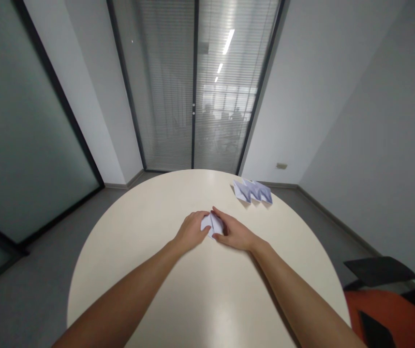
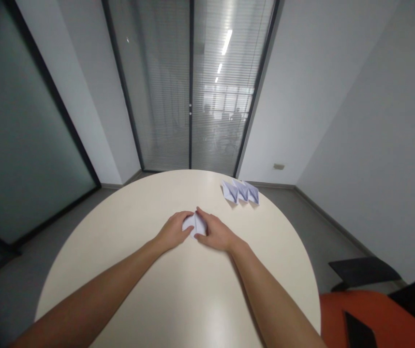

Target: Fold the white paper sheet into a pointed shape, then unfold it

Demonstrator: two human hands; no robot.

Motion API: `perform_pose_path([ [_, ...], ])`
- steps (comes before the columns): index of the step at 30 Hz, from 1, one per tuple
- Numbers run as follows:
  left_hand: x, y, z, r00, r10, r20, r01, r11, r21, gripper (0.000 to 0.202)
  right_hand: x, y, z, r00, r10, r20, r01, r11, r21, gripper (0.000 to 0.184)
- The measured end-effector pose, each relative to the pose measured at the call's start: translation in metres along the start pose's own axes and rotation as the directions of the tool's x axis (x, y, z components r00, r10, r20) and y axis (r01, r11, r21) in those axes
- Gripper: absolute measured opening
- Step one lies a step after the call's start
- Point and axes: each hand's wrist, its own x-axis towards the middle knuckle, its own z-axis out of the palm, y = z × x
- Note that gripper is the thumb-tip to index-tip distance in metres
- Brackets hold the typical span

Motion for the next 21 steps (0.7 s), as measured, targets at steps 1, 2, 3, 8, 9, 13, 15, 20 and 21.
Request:
perform_pose_path([
  [1,0.001,-0.001,0.000,1.000,-0.027,-0.015,0.026,0.997,-0.075,0.041,0.000,-0.001,0.000,1.000,0.013,-0.018,-0.012,0.999,0.031,0.093],
  [2,0.002,-0.001,0.000,0.998,-0.060,-0.022,0.056,0.985,-0.163,0.042,0.001,-0.001,0.001,0.999,0.028,-0.037,-0.026,0.998,0.060,0.094],
  [3,0.003,-0.001,0.001,0.995,-0.096,-0.020,0.088,0.964,-0.253,0.043,0.001,-0.001,0.002,0.997,0.048,-0.060,-0.043,0.995,0.086,0.093],
  [8,0.006,0.006,0.001,0.984,-0.175,-0.024,0.143,0.873,-0.467,0.041,0.006,-0.002,0.001,0.981,0.119,-0.153,-0.096,0.984,0.149,0.065],
  [9,0.006,0.008,0.000,0.986,-0.161,-0.034,0.126,0.875,-0.468,0.038,0.007,-0.003,-0.001,0.979,0.116,-0.169,-0.089,0.984,0.157,0.060],
  [13,0.005,0.018,-0.007,0.995,-0.082,-0.060,0.050,0.908,-0.417,0.024,0.008,-0.009,-0.005,0.970,0.084,-0.228,-0.036,0.977,0.209,0.036],
  [15,0.004,0.022,-0.011,0.996,-0.043,-0.075,0.012,0.929,-0.369,0.017,0.009,-0.013,-0.006,0.963,0.064,-0.260,-0.013,0.981,0.195,0.026],
  [20,0.001,0.030,-0.018,0.987,0.055,-0.149,-0.090,0.967,-0.238,0.017,0.008,-0.019,-0.008,0.952,0.020,-0.305,0.022,0.991,0.135,0.022],
  [21,0.000,0.031,-0.019,0.986,0.066,-0.156,-0.100,0.970,-0.222,0.018,0.008,-0.020,-0.008,0.952,0.021,-0.306,0.022,0.991,0.136,0.022],
])
